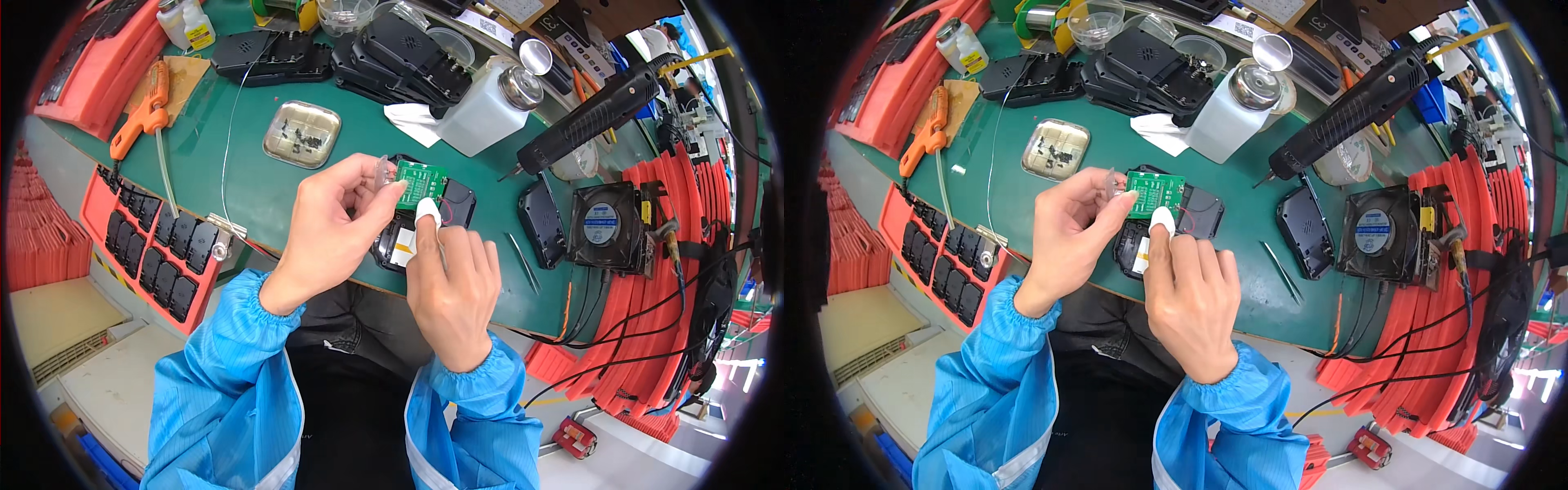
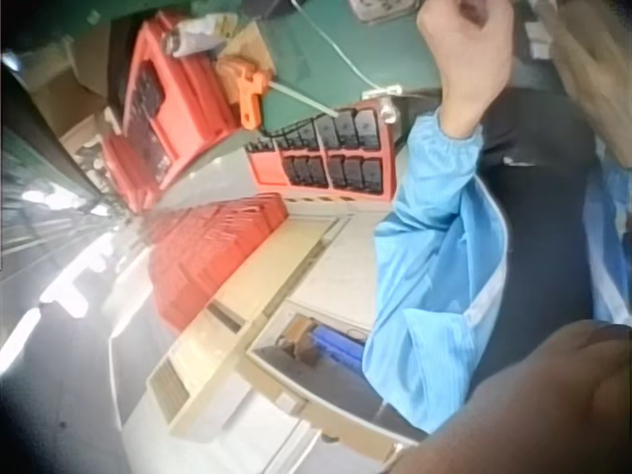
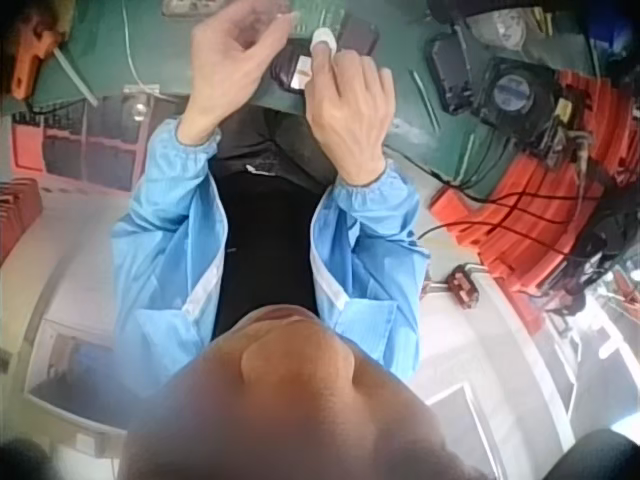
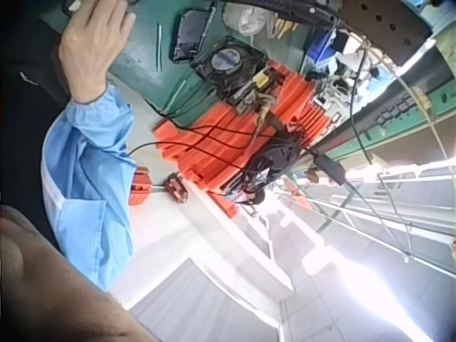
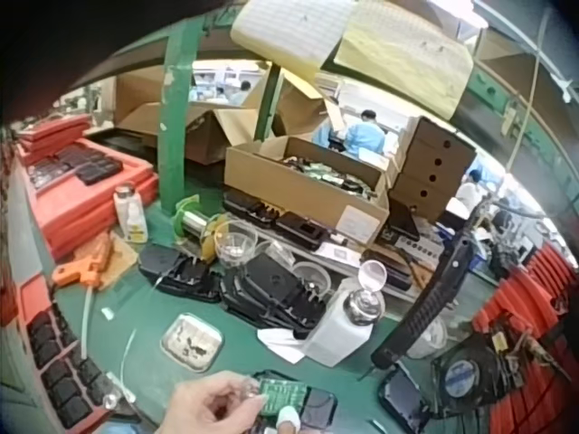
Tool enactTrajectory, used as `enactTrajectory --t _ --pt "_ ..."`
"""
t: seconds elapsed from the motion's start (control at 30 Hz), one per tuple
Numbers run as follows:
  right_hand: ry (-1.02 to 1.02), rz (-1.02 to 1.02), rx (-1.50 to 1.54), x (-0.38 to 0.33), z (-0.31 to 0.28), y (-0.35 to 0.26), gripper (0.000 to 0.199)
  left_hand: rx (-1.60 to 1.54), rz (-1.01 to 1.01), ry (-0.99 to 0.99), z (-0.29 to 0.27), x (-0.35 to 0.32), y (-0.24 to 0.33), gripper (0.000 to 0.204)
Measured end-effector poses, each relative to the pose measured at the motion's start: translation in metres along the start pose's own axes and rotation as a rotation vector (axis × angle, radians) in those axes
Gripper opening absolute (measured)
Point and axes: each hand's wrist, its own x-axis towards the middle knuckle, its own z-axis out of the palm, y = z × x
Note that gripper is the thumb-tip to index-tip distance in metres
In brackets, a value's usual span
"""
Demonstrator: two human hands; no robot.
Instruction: Assembling and testing handheld electronic units at a factory workbench.
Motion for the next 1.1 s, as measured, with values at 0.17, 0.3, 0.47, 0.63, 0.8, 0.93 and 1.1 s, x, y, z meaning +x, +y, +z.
enactTrajectory --t 0.17,0.3,0.47,0.63,0.8,0.93,1.1 --pt "0.002 -0.013 -0.022 0.006 -0.004 0.0 0.047 -0.026 0.009 -0.003 0.001 -0.001 0.001 0.009" --pt "0.031 -0.025 -0.037 0.013 -0.003 0.001 0.046 -0.024 0.002 0.001 0.0 -0.001 0.003 0.009" --pt "0.027 -0.017 -0.008 0.016 -0.005 0.005 0.045 -0.025 0.023 -0.014 0.001 -0.001 0.005 0.01" --pt "0.023 -0.018 -0.003 0.02 -0.007 0.004 0.046 -0.038 0.027 -0.006 0.001 -0.003 0.004 0.01" --pt "-0.054 -0.025 0.034 0.009 -0.019 0.0 0.043 -0.078 0.084 0.087 0.005 0.001 -0.001 0.009" --pt "0.133 0.052 0.154 0.014 -0.035 0.017 0.033 -0.034 0.101 0.108 0.008 0.0 0.0 0.01" --pt "0.3 0.039 0.13 0.073 -0.041 0.027 0.023 -0.006 0.126 0.095 0.006 0.001 -0.003 0.01"
